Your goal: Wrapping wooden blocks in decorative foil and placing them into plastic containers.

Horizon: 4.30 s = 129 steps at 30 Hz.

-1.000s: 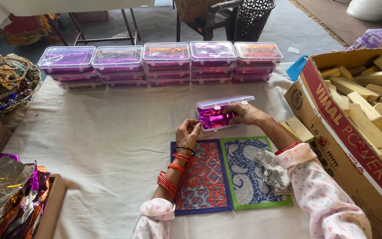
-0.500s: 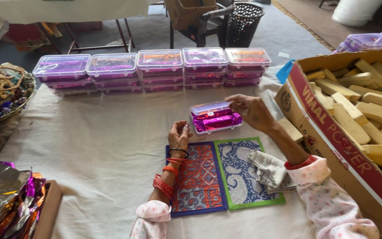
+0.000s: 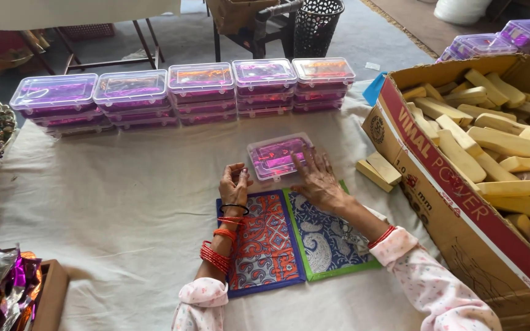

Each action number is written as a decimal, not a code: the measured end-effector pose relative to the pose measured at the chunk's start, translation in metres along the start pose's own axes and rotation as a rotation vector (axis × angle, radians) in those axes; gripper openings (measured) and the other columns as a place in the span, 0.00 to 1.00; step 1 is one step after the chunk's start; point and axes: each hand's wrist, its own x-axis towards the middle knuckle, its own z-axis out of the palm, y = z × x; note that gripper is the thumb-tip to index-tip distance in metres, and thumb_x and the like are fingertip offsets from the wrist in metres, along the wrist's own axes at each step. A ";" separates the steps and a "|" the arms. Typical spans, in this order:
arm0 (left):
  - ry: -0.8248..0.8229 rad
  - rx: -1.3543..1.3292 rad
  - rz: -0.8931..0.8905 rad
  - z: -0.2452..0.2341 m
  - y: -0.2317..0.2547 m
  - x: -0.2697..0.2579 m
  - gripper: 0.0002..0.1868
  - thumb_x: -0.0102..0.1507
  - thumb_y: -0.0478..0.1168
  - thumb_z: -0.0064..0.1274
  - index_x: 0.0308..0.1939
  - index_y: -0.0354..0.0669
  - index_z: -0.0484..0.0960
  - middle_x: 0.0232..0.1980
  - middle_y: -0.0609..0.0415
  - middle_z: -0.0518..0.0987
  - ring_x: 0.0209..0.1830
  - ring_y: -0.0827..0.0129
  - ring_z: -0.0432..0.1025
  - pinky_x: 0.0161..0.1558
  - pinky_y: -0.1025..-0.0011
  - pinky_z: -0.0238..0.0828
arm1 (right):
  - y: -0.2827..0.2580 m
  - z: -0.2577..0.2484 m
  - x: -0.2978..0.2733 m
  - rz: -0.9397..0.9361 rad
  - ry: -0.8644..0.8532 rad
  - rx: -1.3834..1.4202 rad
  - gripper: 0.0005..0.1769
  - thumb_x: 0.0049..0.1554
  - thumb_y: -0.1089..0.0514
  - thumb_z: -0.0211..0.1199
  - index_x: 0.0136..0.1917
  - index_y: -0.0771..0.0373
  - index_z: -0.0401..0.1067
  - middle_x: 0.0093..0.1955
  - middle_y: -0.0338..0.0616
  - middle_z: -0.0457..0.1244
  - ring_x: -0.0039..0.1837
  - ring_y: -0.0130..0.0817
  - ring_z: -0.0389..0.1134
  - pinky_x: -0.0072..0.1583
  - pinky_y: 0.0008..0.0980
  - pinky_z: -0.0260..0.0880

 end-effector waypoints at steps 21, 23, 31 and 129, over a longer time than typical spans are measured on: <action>-0.019 0.006 0.003 -0.001 -0.005 0.002 0.10 0.67 0.33 0.54 0.52 0.35 0.78 0.43 0.50 0.83 0.38 0.73 0.79 0.38 0.74 0.85 | -0.022 0.017 0.020 -0.256 0.371 -0.395 0.34 0.57 0.63 0.59 0.77 0.57 0.63 0.72 0.51 0.63 0.73 0.46 0.64 0.70 0.46 0.66; -0.021 -0.001 0.005 0.000 -0.004 0.003 0.10 0.67 0.33 0.54 0.52 0.34 0.78 0.43 0.50 0.83 0.37 0.73 0.79 0.38 0.74 0.85 | -0.013 0.028 0.024 -0.253 0.381 -0.390 0.32 0.57 0.63 0.59 0.75 0.58 0.65 0.71 0.52 0.63 0.72 0.46 0.64 0.69 0.46 0.66; -0.022 -0.018 0.000 0.001 -0.004 0.003 0.10 0.66 0.33 0.54 0.51 0.34 0.79 0.43 0.51 0.83 0.37 0.74 0.79 0.38 0.73 0.85 | -0.020 0.020 0.021 -0.198 0.481 -0.239 0.24 0.56 0.63 0.60 0.66 0.59 0.73 0.62 0.48 0.67 0.63 0.42 0.71 0.69 0.50 0.69; -0.065 0.063 -0.135 0.005 0.027 -0.004 0.08 0.66 0.30 0.50 0.47 0.38 0.81 0.44 0.54 0.85 0.40 0.74 0.80 0.40 0.73 0.85 | 0.171 -0.074 0.233 0.046 0.618 -0.681 0.14 0.60 0.63 0.60 0.59 0.53 0.74 0.52 0.49 0.68 0.55 0.43 0.74 0.47 0.38 0.78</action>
